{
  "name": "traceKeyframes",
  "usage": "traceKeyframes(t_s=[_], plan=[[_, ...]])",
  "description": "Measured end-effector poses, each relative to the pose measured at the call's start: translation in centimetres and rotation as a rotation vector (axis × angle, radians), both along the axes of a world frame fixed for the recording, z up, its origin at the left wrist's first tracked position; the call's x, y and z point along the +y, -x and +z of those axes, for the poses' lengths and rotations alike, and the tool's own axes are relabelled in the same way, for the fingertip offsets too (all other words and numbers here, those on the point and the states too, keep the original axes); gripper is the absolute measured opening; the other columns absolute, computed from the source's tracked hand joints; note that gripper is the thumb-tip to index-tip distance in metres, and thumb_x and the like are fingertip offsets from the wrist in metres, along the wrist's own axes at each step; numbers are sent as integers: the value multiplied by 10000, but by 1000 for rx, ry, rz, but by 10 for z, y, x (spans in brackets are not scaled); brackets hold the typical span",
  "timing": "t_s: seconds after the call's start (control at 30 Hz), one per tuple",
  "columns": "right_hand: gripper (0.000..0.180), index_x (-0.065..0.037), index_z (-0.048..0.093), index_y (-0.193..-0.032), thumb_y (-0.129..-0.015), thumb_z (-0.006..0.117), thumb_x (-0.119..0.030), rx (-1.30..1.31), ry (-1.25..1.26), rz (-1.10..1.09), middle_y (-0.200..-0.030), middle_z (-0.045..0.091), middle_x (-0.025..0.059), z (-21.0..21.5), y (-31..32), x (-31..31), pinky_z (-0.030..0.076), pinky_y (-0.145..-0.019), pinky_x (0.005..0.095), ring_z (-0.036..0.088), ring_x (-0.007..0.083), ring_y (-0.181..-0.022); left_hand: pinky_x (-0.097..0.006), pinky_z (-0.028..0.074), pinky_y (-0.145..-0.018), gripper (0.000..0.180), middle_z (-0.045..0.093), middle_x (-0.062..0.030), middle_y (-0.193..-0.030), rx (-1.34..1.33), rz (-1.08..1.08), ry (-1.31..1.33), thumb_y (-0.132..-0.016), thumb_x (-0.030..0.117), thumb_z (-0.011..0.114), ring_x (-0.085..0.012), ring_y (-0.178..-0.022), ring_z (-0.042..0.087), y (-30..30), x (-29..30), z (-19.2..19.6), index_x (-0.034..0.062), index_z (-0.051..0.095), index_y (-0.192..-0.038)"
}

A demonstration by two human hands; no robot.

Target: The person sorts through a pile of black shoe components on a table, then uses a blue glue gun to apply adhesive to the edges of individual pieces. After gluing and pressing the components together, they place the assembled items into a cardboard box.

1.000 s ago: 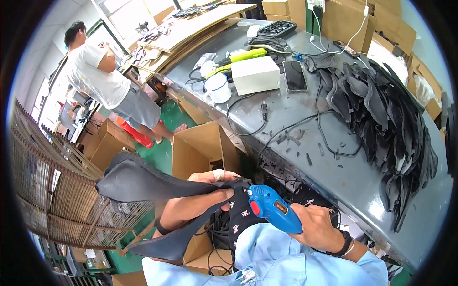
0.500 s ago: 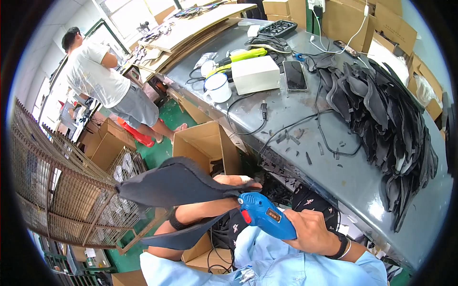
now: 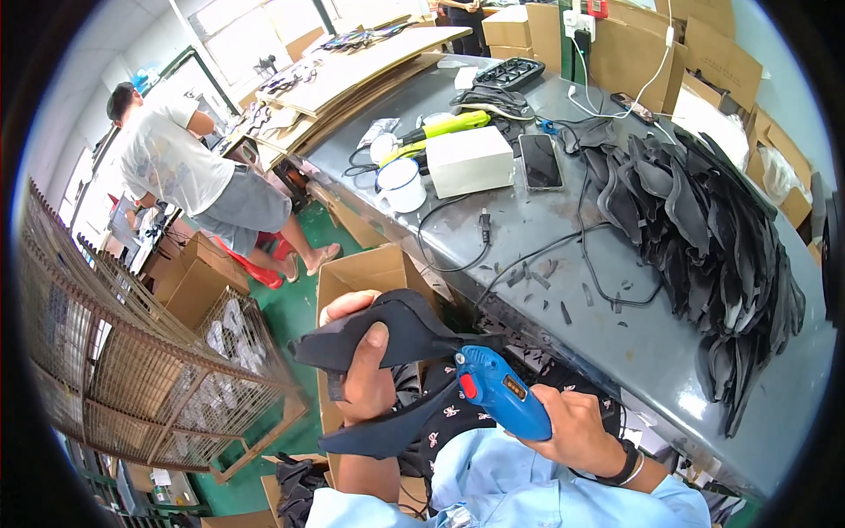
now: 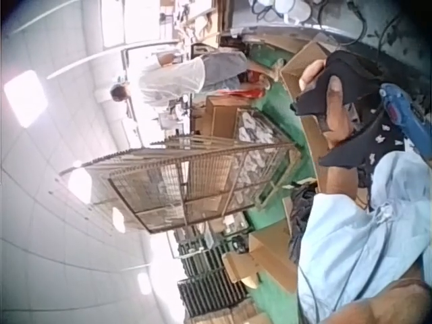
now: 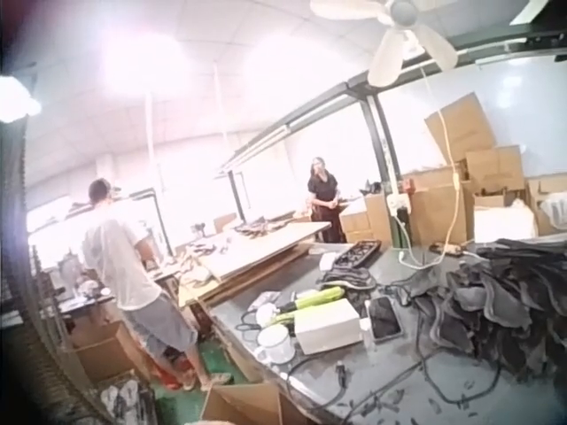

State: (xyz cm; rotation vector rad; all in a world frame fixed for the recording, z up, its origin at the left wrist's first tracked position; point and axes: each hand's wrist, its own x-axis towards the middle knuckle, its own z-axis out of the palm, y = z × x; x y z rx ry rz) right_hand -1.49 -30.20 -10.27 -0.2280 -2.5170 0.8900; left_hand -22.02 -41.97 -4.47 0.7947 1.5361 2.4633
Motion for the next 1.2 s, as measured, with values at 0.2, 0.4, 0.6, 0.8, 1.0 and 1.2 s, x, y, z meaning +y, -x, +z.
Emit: traceKeyframes(t_s=[0.2, 0.4, 0.6, 0.8, 1.0, 1.2], plan=[[556, 34, 532, -1012, -663, 827, -282, -19, 16, 0, -758, 649, 153, 5, 2, -3, 520, -550, 316, 659, 267, -598, -328, 425, -889, 364, 560, -115, -1058, -54, 56, -93, -788, 123, 649, -196, -967, 550, -19, 7, -16, 18, 499, -1102], [615, 43, 500, -1043, -660, 835, -304, 2, 106, 23, -849, 651, 182, 12, 5, -7, 537, -590, 327, 675, 275, -652, -364, 442, -898, 369, 542, -130, -1073, -110, 34, -217, -785, 108, 606, -246, -984, 555, -34, 14, -20, 46, 469, -1121], [619, 33, 502, -1041, -650, 841, -306, -9, 128, 6, -817, 651, 163, 17, 8, -12, 538, -588, 324, 675, 268, -642, -376, 448, -887, 369, 538, -151, -1067, -125, 9, -222, -763, 85, 594, -259, -973, 553, -37, 15, -29, 36, 473, -1107], [560, 25, 519, -1023, -643, 833, -240, 49, -8, -21, -724, 638, 130, 15, 9, -14, 503, -531, 323, 640, 258, -558, -334, 404, -924, 279, 565, -134, -1026, -174, -55, -115, -750, 27, 562, -211, -990, 537, -34, 3, -17, -4, 521, -1025], [583, 23, 488, -1100, -616, 780, -118, -23, -89, -35, -714, 610, 122, 15, 4, -16, 475, -558, 336, 617, 274, -600, -275, 429, -850, 274, 587, -85, -1001, -33, -202, 342, -759, -16, 555, -148, -925, 548, -17, -11, 6, 4, 526, -1030], [617, 14, 492, -1103, -596, 810, -137, 42, -11, 4, -703, 612, 124, 12, 4, -16, 478, -522, 341, 615, 275, -562, -254, 463, -804, 285, 632, -49, -948, -78, -459, 452, -767, -94, 538, -114, -882, 587, -4, -11, -3, 23, 552, -1026]])
